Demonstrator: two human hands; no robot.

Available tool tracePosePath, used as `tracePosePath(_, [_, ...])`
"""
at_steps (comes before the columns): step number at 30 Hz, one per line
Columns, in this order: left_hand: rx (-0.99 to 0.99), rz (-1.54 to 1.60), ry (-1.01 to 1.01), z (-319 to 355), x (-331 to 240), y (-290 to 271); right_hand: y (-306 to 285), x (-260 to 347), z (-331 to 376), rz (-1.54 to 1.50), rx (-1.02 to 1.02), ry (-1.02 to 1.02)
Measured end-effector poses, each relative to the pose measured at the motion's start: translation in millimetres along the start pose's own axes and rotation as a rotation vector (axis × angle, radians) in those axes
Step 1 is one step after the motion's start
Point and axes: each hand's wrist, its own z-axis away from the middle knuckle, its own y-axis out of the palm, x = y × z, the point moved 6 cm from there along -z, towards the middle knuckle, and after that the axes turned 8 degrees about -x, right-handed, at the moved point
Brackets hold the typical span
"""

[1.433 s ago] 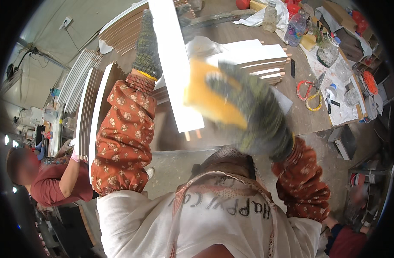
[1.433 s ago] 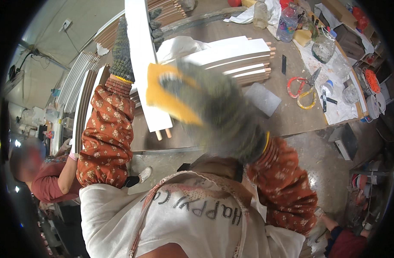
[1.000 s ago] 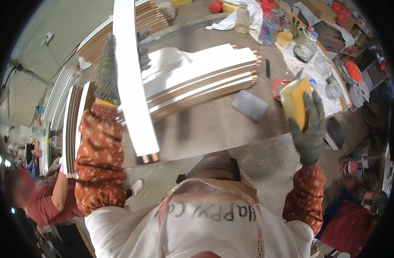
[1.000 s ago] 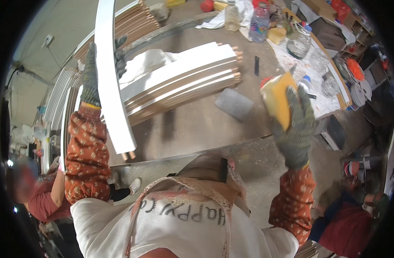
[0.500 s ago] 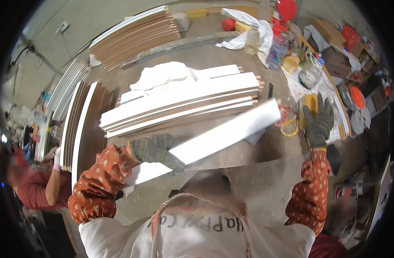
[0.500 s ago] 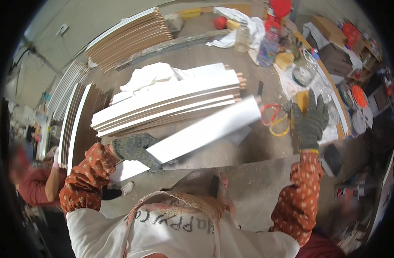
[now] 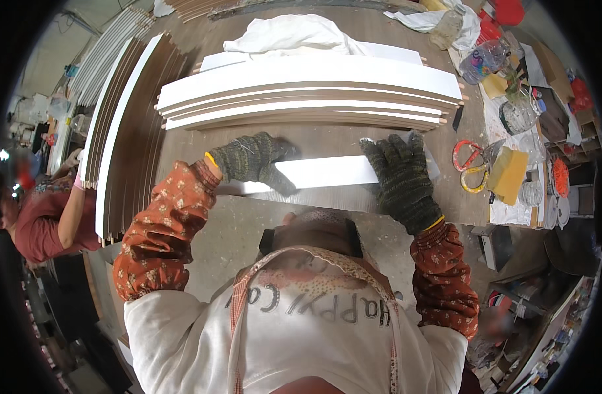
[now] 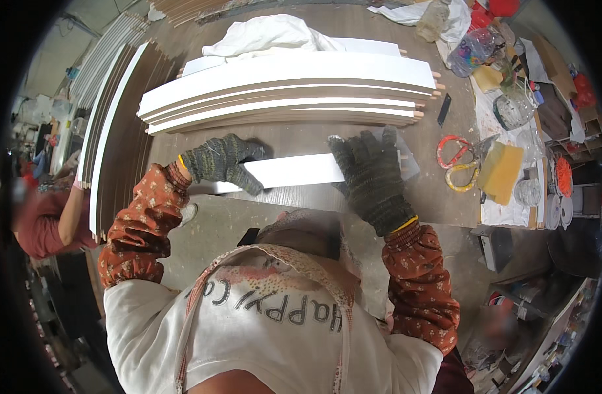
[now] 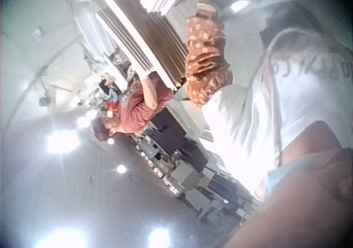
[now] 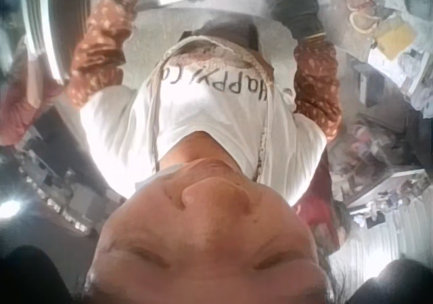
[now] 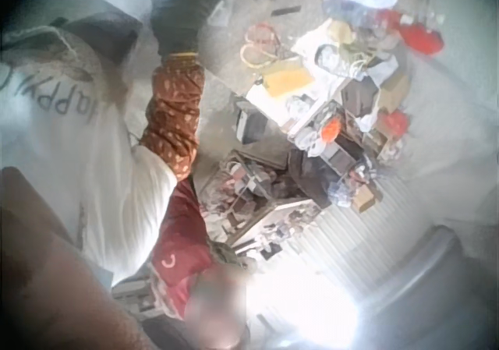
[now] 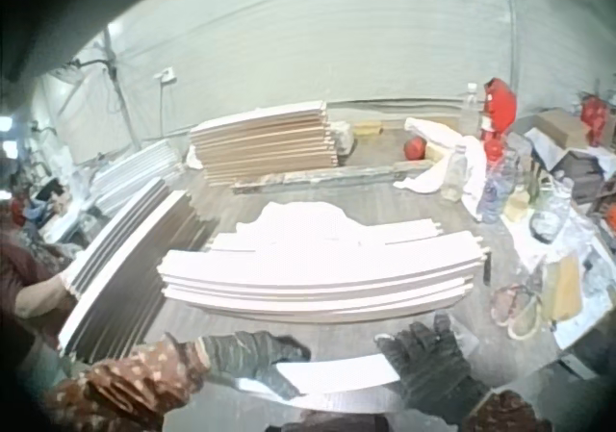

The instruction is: The person prepares wood planks by applying glue to the dowels, wiping the surfaces with a cloth, and sanding the edges with a sanding block.

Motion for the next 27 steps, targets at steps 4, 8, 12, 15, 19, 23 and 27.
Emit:
tracePosePath(4, [-0.41,-0.392,0.271,20.6,-8.6,-10.6,12.4,-6.3,-0.7,0.049,0.107,0.051])
tracePosePath(8, [-0.579,-0.213,0.17,47.3,16.4,7.9,12.2,-5.4,-2.6,0.082,0.167,0.072])
tracePosePath(12, [-0.729,-0.191,0.21,72.7,29.7,14.7,-18.1,-12.7,-2.8,0.05,0.093,0.141])
tracePosePath(15, [-0.79,-0.195,0.172,96.5,45.8,7.6,-5.0,-62.4,37.6,0.148,0.108,0.356])
tracePosePath(19, [-0.801,-0.233,0.069,118.9,61.7,3.5,22.2,-75.2,47.5,-0.084,0.035,0.434])
tracePosePath(23, [-0.737,-0.188,0.099,113.0,58.1,2.5,0.9,-72.8,56.9,0.056,-0.036,0.543])
tracePosePath(27, [-0.699,-0.277,0.116,74.7,31.8,20.8,-48.2,-59.3,58.6,-0.027,-0.172,0.511])
